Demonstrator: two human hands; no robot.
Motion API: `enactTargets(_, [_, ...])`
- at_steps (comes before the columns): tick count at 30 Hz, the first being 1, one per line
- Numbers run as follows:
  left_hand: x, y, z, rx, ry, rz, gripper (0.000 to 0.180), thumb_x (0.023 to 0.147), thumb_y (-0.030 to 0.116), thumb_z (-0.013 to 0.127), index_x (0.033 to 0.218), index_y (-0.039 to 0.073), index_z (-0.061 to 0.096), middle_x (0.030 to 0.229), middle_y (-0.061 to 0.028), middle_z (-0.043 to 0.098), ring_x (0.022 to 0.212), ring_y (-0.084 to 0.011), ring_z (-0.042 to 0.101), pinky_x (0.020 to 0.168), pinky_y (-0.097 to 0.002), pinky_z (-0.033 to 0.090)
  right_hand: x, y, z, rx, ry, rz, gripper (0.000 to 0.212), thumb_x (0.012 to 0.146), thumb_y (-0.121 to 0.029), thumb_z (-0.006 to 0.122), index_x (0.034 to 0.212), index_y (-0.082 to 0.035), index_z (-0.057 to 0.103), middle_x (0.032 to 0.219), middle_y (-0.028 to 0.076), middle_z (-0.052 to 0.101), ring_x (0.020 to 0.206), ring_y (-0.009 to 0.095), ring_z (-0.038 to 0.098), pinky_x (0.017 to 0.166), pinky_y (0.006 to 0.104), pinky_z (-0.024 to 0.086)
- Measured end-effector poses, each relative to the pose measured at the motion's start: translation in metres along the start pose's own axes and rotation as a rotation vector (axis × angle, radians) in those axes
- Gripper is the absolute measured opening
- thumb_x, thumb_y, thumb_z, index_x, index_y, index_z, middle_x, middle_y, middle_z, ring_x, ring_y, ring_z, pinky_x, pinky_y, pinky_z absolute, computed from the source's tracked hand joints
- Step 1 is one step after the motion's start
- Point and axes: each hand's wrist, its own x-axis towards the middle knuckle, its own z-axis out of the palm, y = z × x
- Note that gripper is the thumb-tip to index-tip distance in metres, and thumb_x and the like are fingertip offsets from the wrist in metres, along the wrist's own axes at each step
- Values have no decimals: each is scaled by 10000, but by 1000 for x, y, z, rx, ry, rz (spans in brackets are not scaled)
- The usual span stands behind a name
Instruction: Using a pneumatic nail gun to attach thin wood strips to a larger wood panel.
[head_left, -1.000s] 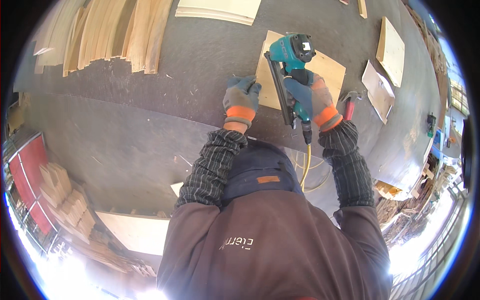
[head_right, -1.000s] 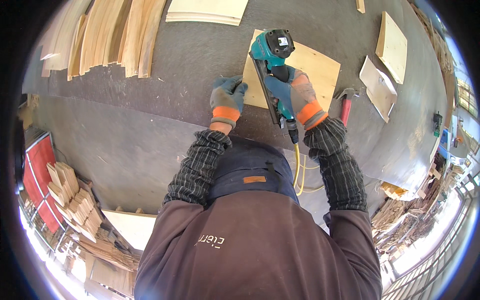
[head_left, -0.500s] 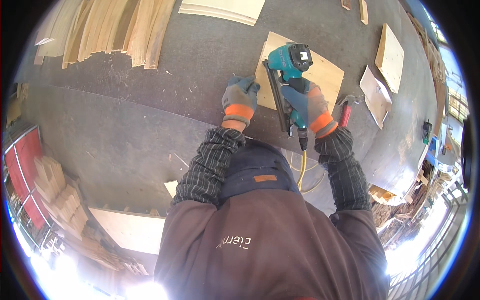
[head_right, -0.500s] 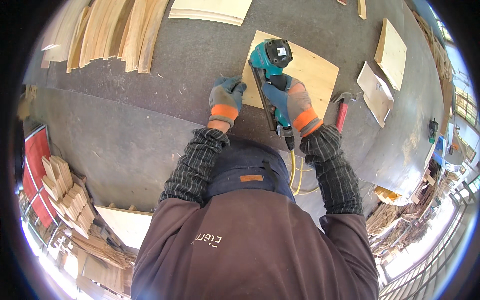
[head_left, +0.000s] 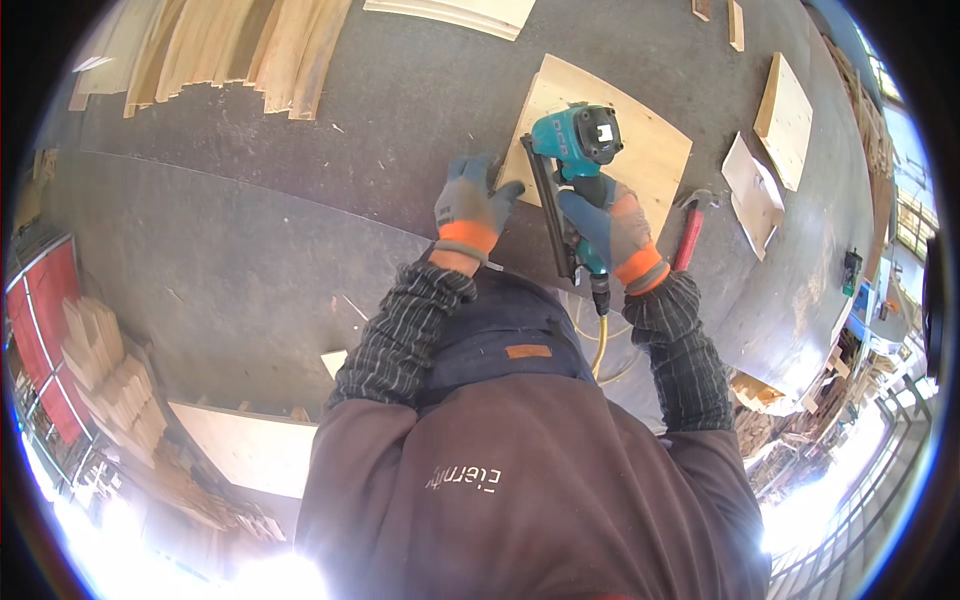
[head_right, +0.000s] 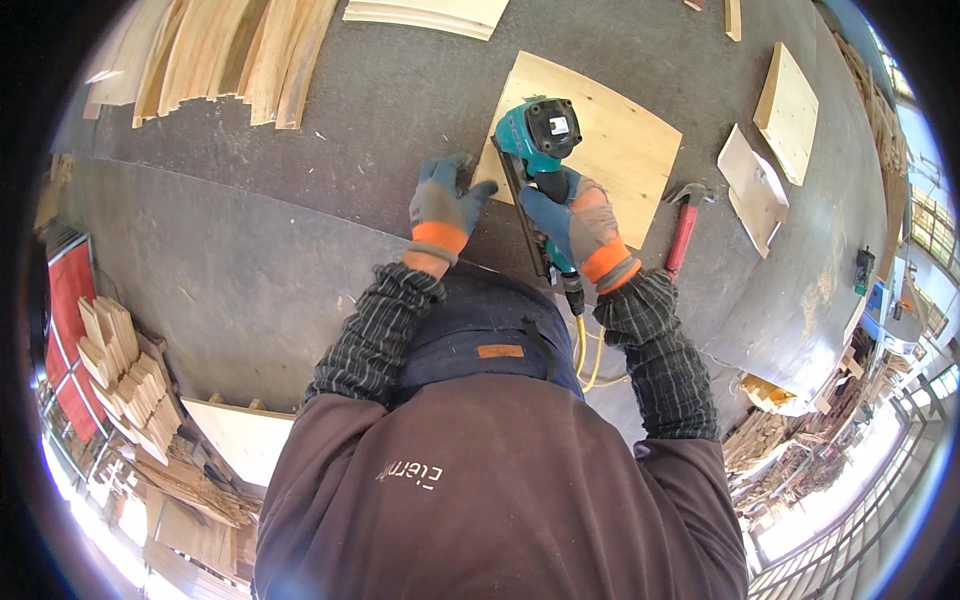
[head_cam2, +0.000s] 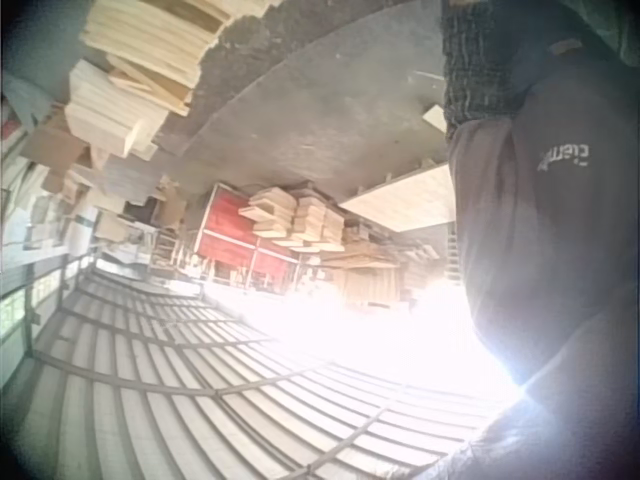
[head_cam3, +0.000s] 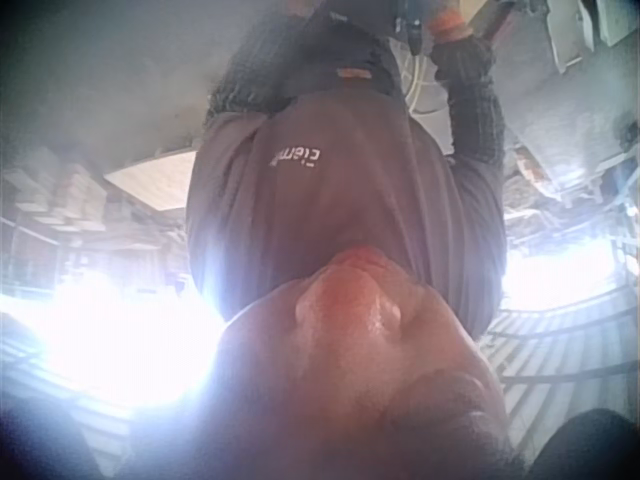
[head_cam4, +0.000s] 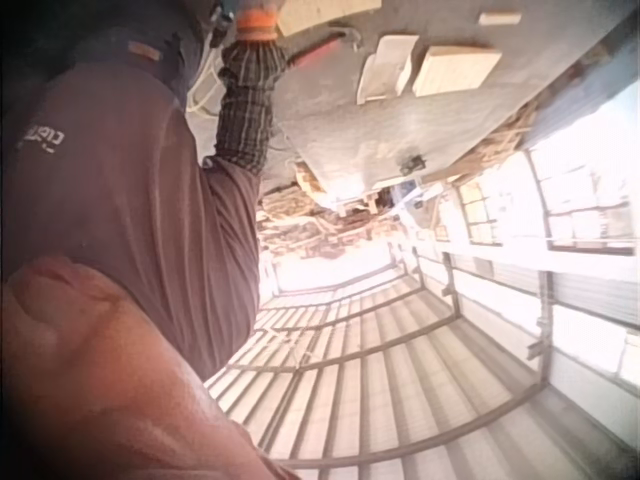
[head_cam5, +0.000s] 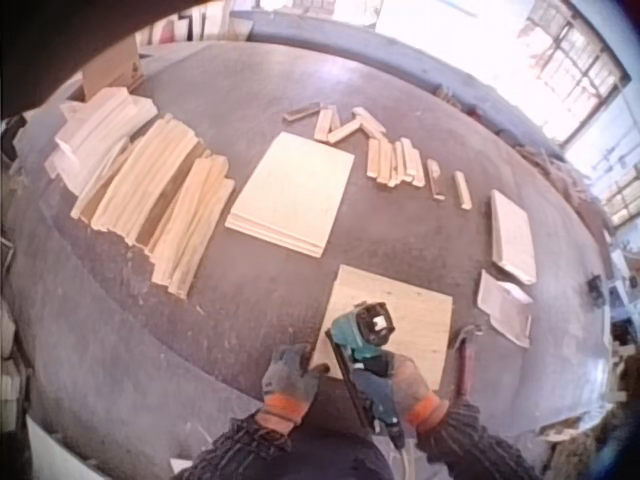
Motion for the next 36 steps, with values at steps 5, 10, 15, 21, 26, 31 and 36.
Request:
enactTargets(5, [-10,-10,-8,9,-54,-73,487,814,314,895,1181,39,729,1179,-170,686,1002,-342,718,884,-423,579,-11,-7,3,80,-36,-17,249,965,-187,718,1160,-32,708,809,-11,651,646,88,590,581,287,489])
enactTargets(10, [-7,-10,-8,45,-111,-108,483,817,322,891,1179,44,730,1185,-167,683,1014,-336,722,880,-415,580,-17,5,7,-14,-36,-50,256,947,-235,734,1118,-45,716,792,2,665,653,96,592,599,300,503])
enactTargets(15, [-7,-13,-5,52,-102,-115,464,815,309,893,1165,47,739,1178,-164,688,1007,-331,723,883,-416,579,-18,2,6,-56,-28,4,286,949,-234,730,1160,-42,714,828,7,683,672,95,603,615,299,513])
enactTargets(21, [-2,-21,-8,61,-123,-54,464,817,286,878,1195,65,725,1196,-179,674,1017,-362,710,881,-447,576,-46,17,-30,-18,30,-145,360,941,-194,730,1270,-50,716,907,8,713,759,78,611,671,289,520])
enactTargets(26, [2,16,-22,134,-168,-6,498,837,279,848,1264,73,698,1218,-207,658,1018,-412,700,878,-485,573,-94,57,-93,-86,253,-132,265,930,-130,730,1166,-11,720,932,14,714,805,78,615,720,284,533])
enactTargets(31, [37,36,-6,164,-73,222,488,857,242,828,1279,40,686,1205,-211,658,950,-395,702,841,-467,583,-112,150,-164,-15,527,-131,274,932,-101,723,1189,-14,686,985,19,714,869,94,620,778,302,537])
enactTargets(36, [105,89,43,160,-58,470,433,870,229,817,1235,21,711,1169,-212,675,913,-358,718,843,-443,593,-108,251,-244,-222,800,-210,340,956,-124,705,1293,-99,666,936,39,734,773,159,671,706,342,548])
